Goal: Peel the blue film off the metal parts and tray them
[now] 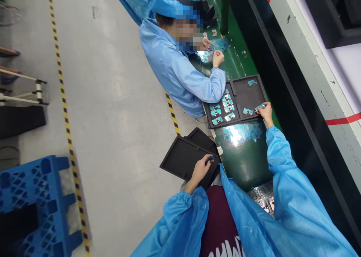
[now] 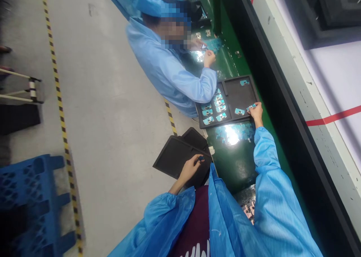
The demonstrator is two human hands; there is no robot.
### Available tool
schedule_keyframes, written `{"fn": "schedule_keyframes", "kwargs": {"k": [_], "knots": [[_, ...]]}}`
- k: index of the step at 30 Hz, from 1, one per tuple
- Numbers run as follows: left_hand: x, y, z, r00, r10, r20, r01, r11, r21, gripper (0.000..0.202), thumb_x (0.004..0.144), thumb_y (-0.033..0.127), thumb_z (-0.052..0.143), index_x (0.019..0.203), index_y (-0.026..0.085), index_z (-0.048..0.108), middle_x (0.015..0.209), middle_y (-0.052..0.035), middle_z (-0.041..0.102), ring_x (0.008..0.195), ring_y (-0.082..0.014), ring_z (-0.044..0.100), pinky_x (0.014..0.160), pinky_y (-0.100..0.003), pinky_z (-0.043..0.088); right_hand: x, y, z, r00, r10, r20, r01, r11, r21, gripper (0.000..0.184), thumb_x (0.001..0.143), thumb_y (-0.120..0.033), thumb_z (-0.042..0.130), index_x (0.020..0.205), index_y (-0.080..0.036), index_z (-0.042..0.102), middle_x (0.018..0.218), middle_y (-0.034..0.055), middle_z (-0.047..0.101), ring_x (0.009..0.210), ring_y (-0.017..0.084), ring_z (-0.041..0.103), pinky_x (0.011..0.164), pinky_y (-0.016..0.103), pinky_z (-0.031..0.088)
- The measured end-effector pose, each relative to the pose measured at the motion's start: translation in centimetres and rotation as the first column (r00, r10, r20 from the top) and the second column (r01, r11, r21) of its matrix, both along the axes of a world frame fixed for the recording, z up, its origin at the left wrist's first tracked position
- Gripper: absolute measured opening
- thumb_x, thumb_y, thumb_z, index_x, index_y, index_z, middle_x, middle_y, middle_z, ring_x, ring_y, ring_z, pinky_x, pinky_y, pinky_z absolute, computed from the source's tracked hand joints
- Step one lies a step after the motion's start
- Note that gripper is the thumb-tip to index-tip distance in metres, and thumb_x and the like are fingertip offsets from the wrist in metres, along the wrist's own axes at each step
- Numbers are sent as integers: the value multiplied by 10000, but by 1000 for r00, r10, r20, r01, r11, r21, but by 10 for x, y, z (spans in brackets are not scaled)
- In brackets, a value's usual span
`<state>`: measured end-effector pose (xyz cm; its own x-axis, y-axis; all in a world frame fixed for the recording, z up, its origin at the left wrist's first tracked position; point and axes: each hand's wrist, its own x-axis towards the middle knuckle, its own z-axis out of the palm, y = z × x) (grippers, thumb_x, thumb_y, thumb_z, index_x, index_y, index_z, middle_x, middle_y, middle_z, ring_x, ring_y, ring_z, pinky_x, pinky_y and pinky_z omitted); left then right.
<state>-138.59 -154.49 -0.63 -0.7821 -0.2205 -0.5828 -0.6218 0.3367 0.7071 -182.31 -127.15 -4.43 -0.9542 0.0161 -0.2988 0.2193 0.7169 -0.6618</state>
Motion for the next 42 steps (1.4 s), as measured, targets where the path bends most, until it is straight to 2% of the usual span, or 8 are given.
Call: {"fn": "schedule_keyframes", "kwargs": {"k": [9, 13, 17, 23, 28, 34, 38, 42], "knots": [[1, 3, 3, 997, 81, -17, -80, 994, 70, 343, 918, 228, 527, 1202, 219, 720, 1094, -58, 833, 879, -217, 804, 936, -377, 626, 17, -10, 12, 991, 0, -133, 23, 984, 174, 322, 944, -282, 646, 1241, -180, 576, 1114, 144, 723, 1105, 305, 699, 1098, 455, 534], [-30, -2, 8, 982, 85, -170, -67, 992, 111, 341, 945, 261, 570, 1235, 202, 738, 1211, -98, 792, 968, -217, 786, 951, -372, 629, 37, -12, 27, 977, 75, -200, -21, 966, 259, 322, 942, -266, 598, 1244, -156, 616, 1391, 247, 627, 1323, 360, 575, 1180, 492, 464], [-130, 3, 10, 950, -8, -311, 37, 996, 86, 352, 976, 251, 616, 1311, 207, 715, 1173, -88, 797, 1057, -231, 771, 980, -366, 617, 73, -6, 55, 969, 70, -235, 9, 948, 320, 381, 977, -292, 520, 1309, -145, 634, 1458, 264, 581, 1404, 392, 503, 1220, 550, 431], [-337, 54, -6, 879, -95, -468, 90, 995, -33, 198, 984, 141, 664, 1161, 184, 743, 1069, -92, 806, 1019, -232, 756, 984, -355, 575, 204, 3, 101, 945, -212, -251, 196, 977, -89, 471, 1032, -505, 457, 1380, -258, 656, 1388, 197, 643, 1266, 328, 659, 1007, 457, 615], [-412, 87, -20, 847, -142, -513, 96, 989, -115, 82, 982, 121, 702, 998, 169, 767, 1022, -147, 780, 1111, -289, 698, 1064, -423, 521, 340, -10, 90, 942, -331, -59, 307, 918, -252, 407, 1020, -595, 553, 1268, -312, 710, 1349, 153, 722, 1192, 348, 737, 904, 477, 666], [-342, 73, -4, 798, -204, -567, 95, 972, -217, 294, 1013, 150, 603, 1269, 184, 743, 1402, -194, 667, 1357, -349, 555, 1202, -546, 444, 400, -43, 63, 960, -274, 62, 279, 904, -325, 416, 965, -658, 592, 1152, -348, 796, 1309, 138, 772, 1057, 380, 807, 760, 479, 698], [-208, 36, 12, 773, -232, -590, 108, 965, -238, 339, 1048, 195, 475, 1226, 261, 755, 1255, -140, 726, 1250, -335, 635, 1145, -564, 518, 397, -71, 63, 968, -249, 38, 244, 889, -387, 391, 928, -643, 622, 1082, -346, 824, 1196, 117, 815, 966, 370, 824, 680, 446, 685], [-59, -8, 3, 887, -153, -435, 58, 973, -224, 415, 1013, 222, 442, 1137, 402, 796, 1233, -96, 763, 1249, -343, 693, 1137, -590, 560, 404, -102, 74, 967, -254, 3, 229, 871, -435, 253, 899, -561, 674, 961, -383, 843, 1007, 51, 833, 841, 354, 817, 578, 420, 639]]}}
